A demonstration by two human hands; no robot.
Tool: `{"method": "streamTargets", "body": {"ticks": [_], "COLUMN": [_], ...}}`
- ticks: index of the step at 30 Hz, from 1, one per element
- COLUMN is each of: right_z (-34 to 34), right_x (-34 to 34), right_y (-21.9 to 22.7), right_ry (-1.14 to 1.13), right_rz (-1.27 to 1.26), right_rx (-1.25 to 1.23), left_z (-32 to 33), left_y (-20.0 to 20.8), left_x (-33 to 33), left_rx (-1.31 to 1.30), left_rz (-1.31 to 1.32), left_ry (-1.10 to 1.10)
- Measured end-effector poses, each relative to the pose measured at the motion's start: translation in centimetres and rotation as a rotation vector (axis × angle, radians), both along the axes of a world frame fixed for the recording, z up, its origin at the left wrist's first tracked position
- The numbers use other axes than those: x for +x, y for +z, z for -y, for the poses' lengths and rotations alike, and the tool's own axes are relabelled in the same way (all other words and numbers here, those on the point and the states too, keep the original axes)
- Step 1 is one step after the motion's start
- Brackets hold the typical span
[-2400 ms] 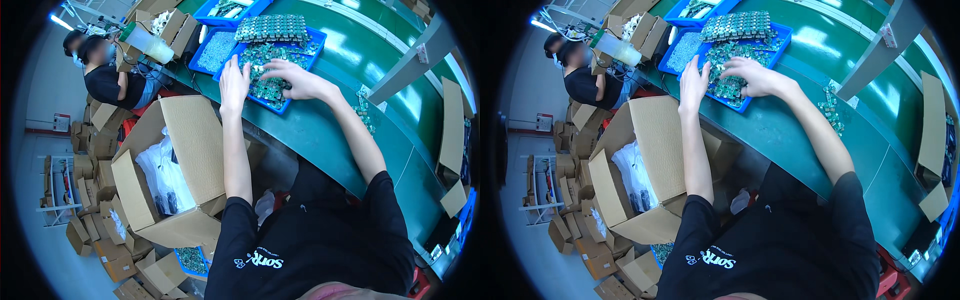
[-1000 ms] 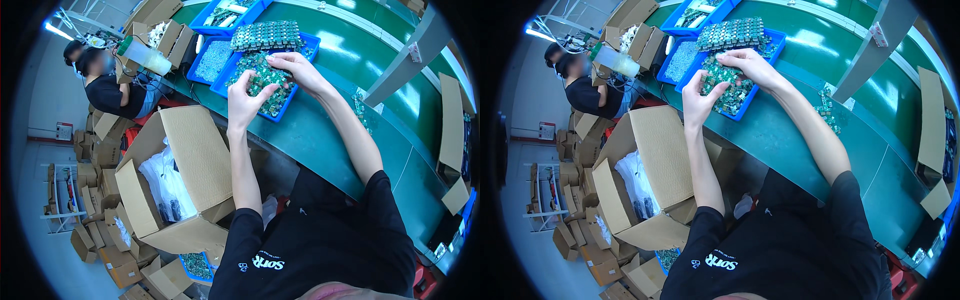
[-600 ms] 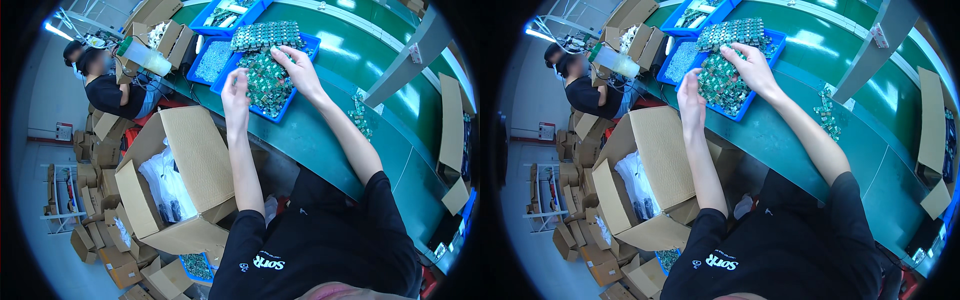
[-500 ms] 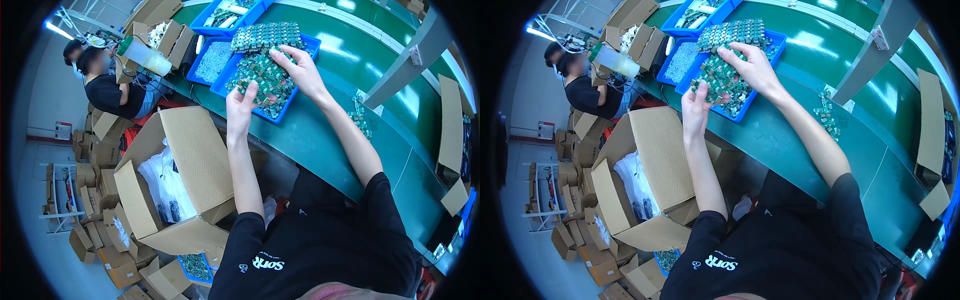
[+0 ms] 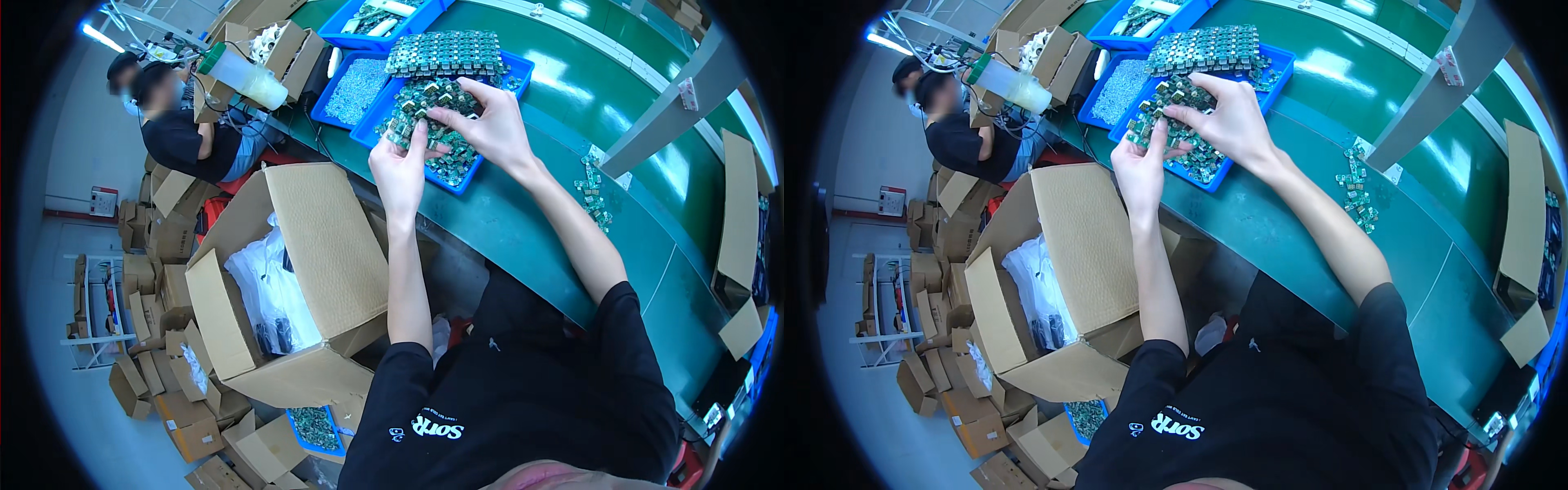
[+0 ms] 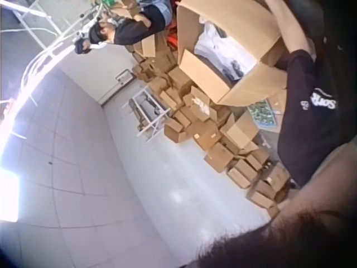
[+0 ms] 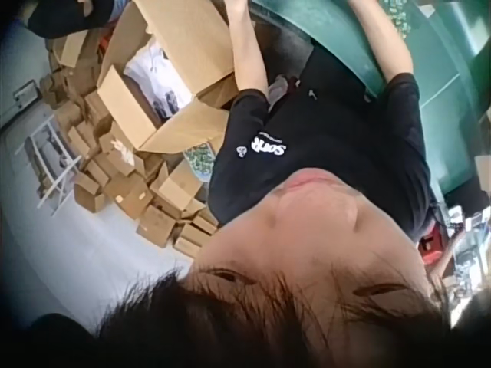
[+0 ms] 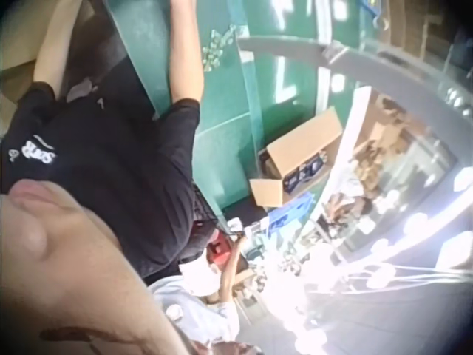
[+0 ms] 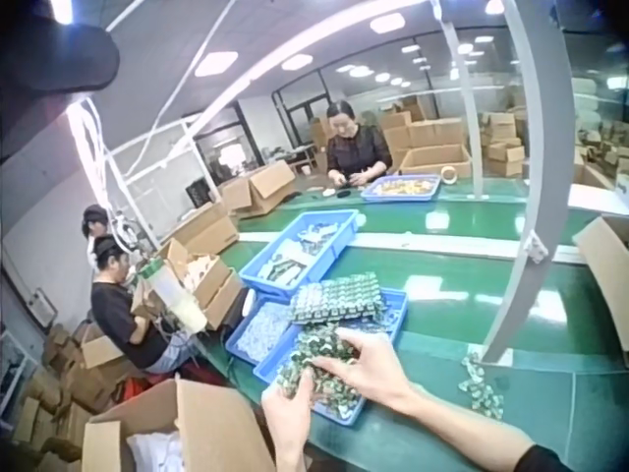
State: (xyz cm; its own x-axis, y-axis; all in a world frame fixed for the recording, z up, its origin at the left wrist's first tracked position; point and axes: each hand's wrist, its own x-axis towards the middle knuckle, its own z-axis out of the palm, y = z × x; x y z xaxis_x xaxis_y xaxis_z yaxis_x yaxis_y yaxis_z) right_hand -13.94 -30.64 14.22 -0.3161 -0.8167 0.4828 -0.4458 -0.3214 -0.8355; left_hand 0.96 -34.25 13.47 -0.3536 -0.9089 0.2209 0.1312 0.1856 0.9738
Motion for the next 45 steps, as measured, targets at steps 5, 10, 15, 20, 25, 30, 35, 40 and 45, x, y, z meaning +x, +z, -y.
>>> {"method": "streamTargets", "body": {"ticks": [5,10,15,20,25,30,35,40,45], "right_z": [-0.1,0.4,1.2,1.2,1.7,0.7,0.7,1.0,1.2], "right_x": [0.8,1.3,0.6,-0.1,-0.7,-0.5,-1.5,-1.5,-1.5], "right_y": [-0.3,-1.9,-1.3,-1.5,-1.8,-0.6,-0.7,-1.4,-2.2], "right_ry": [-0.054,-0.022,0.137,0.157,0.239,0.294,0.452,0.506,0.512], "right_rz": [-0.057,-0.228,0.593,0.700,0.401,0.387,0.319,0.442,0.621], "right_rx": [-0.070,-0.279,-0.036,0.124,0.101,0.091,0.122,0.193,0.318], "left_z": [0.5,1.5,3.0,1.7,1.8,2.1,2.0,2.1,2.4], "left_y": [-0.4,-0.9,-2.4,-2.1,-2.1,-1.5,-1.2,-0.9,-1.4], "left_x": [-0.1,0.3,0.7,0.1,-0.5,0.0,0.8,1.1,1.3], "left_rx": [-0.002,-0.073,-0.150,0.221,0.102,0.001,0.029,0.039,0.047], "left_rz": [-0.026,0.114,0.166,-0.265,-0.271,-0.232,-0.273,-0.257,-0.221], "left_ry": [0.014,0.183,-0.004,-0.248,-0.116,-0.054,-0.130,-0.168,-0.151]}}
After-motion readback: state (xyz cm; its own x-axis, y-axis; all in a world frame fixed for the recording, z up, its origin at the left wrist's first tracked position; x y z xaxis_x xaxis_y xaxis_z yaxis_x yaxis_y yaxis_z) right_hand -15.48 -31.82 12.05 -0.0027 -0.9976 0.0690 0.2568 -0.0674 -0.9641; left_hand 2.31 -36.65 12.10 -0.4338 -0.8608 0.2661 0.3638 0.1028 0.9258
